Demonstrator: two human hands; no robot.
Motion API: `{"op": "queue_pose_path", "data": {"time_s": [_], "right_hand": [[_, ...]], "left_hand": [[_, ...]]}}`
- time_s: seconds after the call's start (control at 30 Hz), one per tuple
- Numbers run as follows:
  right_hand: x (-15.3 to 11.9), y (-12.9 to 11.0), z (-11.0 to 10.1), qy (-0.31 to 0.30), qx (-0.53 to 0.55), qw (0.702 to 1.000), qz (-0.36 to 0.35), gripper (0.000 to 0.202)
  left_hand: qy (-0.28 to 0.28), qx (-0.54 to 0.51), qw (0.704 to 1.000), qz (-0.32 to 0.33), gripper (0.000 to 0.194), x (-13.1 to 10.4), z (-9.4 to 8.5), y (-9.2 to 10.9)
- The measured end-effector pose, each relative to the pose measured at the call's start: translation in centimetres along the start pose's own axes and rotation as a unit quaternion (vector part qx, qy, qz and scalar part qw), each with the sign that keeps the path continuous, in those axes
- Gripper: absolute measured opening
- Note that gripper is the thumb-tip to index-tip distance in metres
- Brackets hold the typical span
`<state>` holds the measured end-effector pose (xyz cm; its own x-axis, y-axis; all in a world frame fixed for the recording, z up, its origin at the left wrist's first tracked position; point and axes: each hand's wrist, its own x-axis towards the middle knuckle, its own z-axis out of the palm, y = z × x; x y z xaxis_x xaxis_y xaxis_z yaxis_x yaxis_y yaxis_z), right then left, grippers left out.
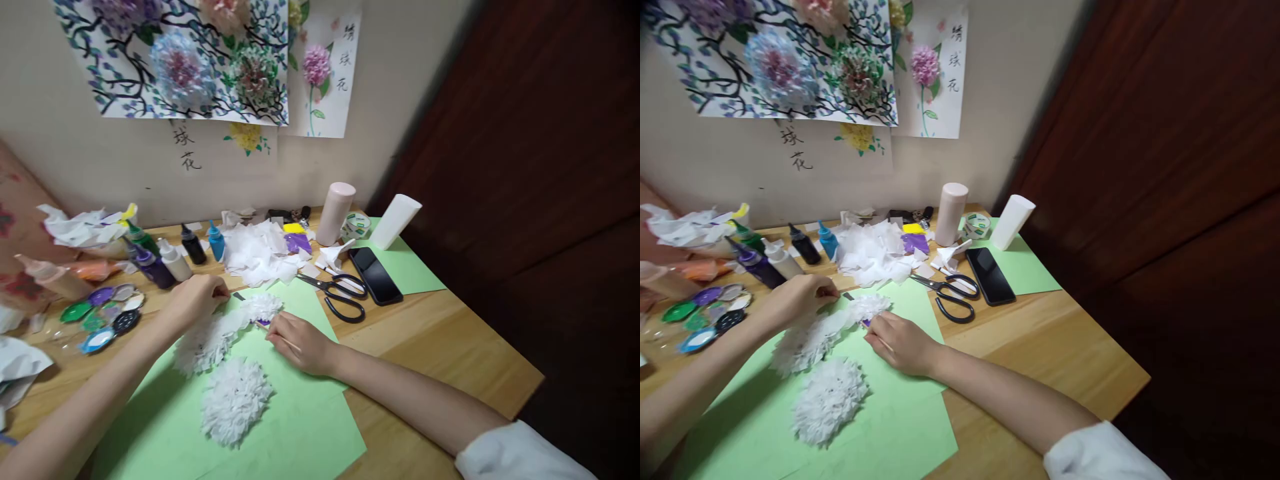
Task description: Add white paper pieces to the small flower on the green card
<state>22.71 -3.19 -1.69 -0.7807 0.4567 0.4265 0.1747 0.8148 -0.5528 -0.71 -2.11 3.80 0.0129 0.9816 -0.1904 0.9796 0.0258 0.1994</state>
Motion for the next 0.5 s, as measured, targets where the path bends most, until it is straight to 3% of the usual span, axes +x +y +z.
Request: {"op": "queue_pose_path", "data": {"time_s": [0.23, 0.5], "right_hand": [[-0.8, 0.6, -0.6, 0.071, -0.037, 0.994, -0.070, 0.019], [-0.2, 1.4, -1.2, 0.120, -0.204, 0.963, -0.127, 0.009]], "left_hand": [[-0.006, 0.007, 1.000, -0.007, 0.023, 0.1, 0.0, 0.1], [0.012, 0.012, 1.000, -0.006, 0.024, -0.1, 0.0, 0.4]]}}
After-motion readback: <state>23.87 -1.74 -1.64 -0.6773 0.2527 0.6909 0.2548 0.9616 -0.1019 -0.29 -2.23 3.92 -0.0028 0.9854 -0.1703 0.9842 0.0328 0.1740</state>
